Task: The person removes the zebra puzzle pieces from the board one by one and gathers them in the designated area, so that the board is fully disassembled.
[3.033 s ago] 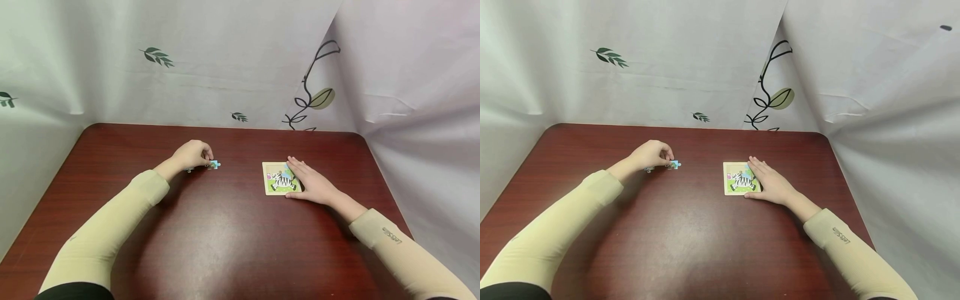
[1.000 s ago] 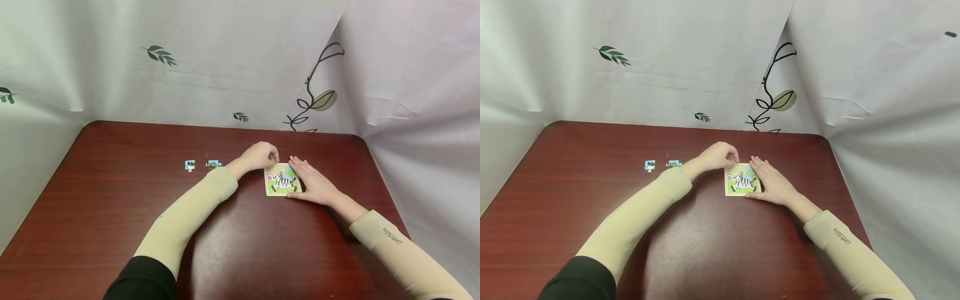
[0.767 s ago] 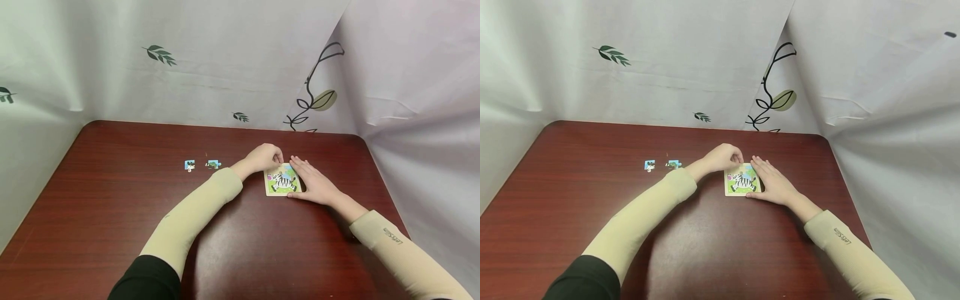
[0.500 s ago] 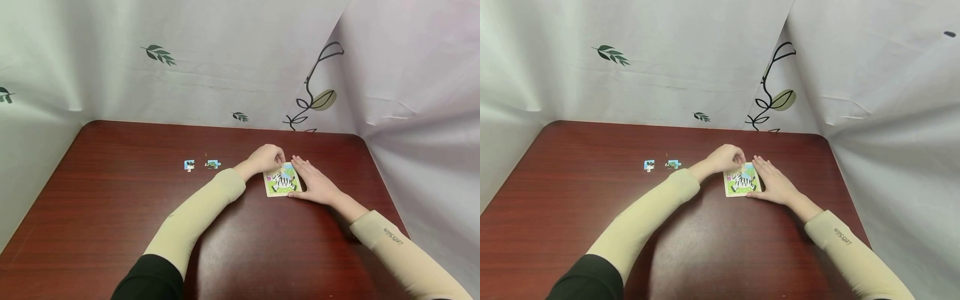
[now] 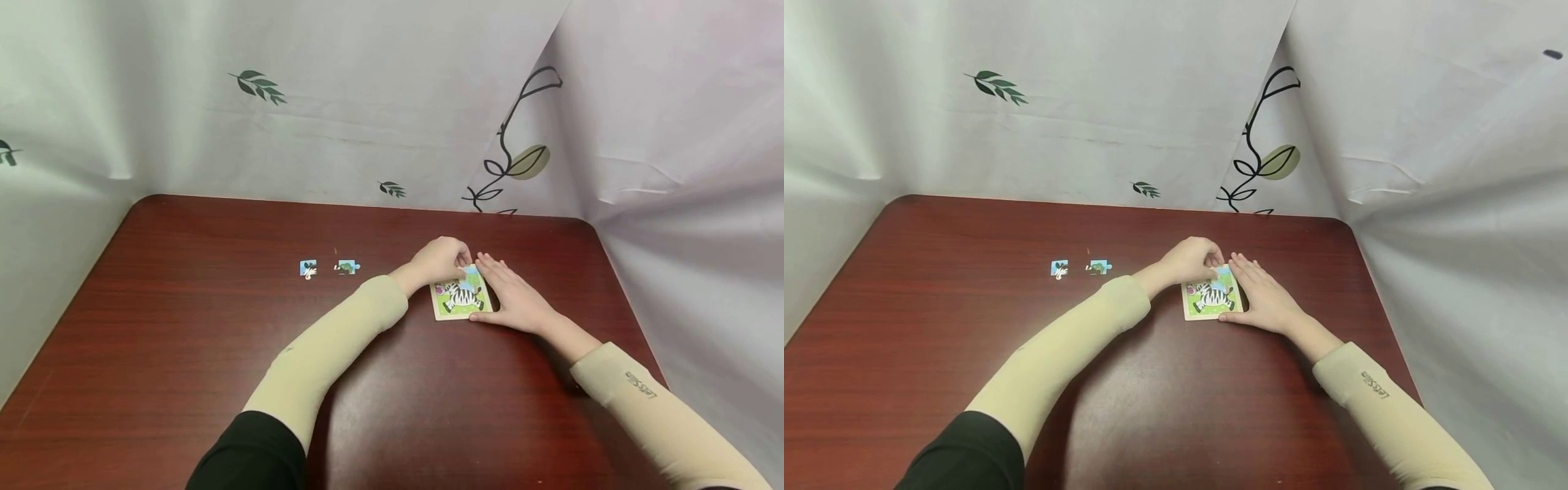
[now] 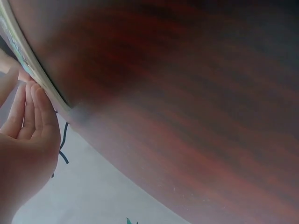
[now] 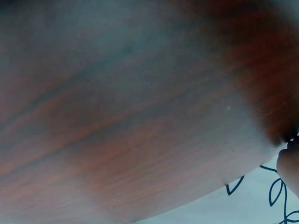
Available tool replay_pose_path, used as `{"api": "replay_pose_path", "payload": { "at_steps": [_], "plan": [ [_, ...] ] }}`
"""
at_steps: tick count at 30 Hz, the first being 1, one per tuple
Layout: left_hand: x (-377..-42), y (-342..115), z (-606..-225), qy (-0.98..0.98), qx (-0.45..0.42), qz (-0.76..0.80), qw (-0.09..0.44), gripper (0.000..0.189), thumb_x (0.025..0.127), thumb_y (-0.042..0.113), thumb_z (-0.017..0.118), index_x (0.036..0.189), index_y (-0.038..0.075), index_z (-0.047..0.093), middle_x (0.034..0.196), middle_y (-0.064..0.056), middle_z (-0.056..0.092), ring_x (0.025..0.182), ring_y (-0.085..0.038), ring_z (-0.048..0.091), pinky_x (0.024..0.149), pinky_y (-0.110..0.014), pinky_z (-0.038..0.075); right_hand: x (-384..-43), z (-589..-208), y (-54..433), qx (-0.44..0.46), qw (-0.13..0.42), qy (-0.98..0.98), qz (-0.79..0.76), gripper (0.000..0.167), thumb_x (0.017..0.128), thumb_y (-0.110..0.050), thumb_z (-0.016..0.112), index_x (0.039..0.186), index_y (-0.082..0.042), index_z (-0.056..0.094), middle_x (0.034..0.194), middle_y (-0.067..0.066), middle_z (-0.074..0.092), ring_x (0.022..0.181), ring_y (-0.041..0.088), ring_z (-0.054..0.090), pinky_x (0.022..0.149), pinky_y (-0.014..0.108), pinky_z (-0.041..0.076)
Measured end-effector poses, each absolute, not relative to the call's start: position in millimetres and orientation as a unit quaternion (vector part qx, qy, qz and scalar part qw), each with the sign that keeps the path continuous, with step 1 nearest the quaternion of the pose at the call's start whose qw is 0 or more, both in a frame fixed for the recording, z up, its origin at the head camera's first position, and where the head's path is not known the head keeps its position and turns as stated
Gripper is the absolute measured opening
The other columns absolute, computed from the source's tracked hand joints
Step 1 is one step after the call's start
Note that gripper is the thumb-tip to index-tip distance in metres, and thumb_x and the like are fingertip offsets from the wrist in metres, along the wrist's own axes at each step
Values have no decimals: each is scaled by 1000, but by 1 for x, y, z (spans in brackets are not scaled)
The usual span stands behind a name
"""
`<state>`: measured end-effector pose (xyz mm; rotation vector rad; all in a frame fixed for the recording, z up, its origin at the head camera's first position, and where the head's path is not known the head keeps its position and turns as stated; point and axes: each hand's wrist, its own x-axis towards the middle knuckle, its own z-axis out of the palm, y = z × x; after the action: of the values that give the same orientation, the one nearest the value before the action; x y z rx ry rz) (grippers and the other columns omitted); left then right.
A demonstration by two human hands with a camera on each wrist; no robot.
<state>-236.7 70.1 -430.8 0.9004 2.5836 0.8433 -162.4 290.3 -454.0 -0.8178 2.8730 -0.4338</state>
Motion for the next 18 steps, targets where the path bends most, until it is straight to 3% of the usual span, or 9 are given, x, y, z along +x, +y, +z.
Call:
{"api": "replay_pose_path", "payload": {
  "at_steps": [9, 18],
  "plan": [
    [-235, 76, -433, 893, 327, 277, 140, 25, 97, 17, 78, 121, 10, 76, 117, -1, 75, 102, -13, 66, 96, -27, 54, -163, -454, 289, -266, 73, 950, -143, 115, 85, -55, 84, 167, -1, 24, 175, 21, 24, 164, 37, 21, 133, 57, 18],
    [-233, 77, -432, 894, 321, 280, 137, 27, 96, 16, 79, 122, 9, 76, 113, -1, 76, 100, -12, 67, 93, -24, 54, -164, -453, 289, -269, 69, 950, -144, 114, 85, -53, 84, 167, -1, 25, 175, 22, 25, 164, 38, 22, 133, 57, 18]
  ]
}}
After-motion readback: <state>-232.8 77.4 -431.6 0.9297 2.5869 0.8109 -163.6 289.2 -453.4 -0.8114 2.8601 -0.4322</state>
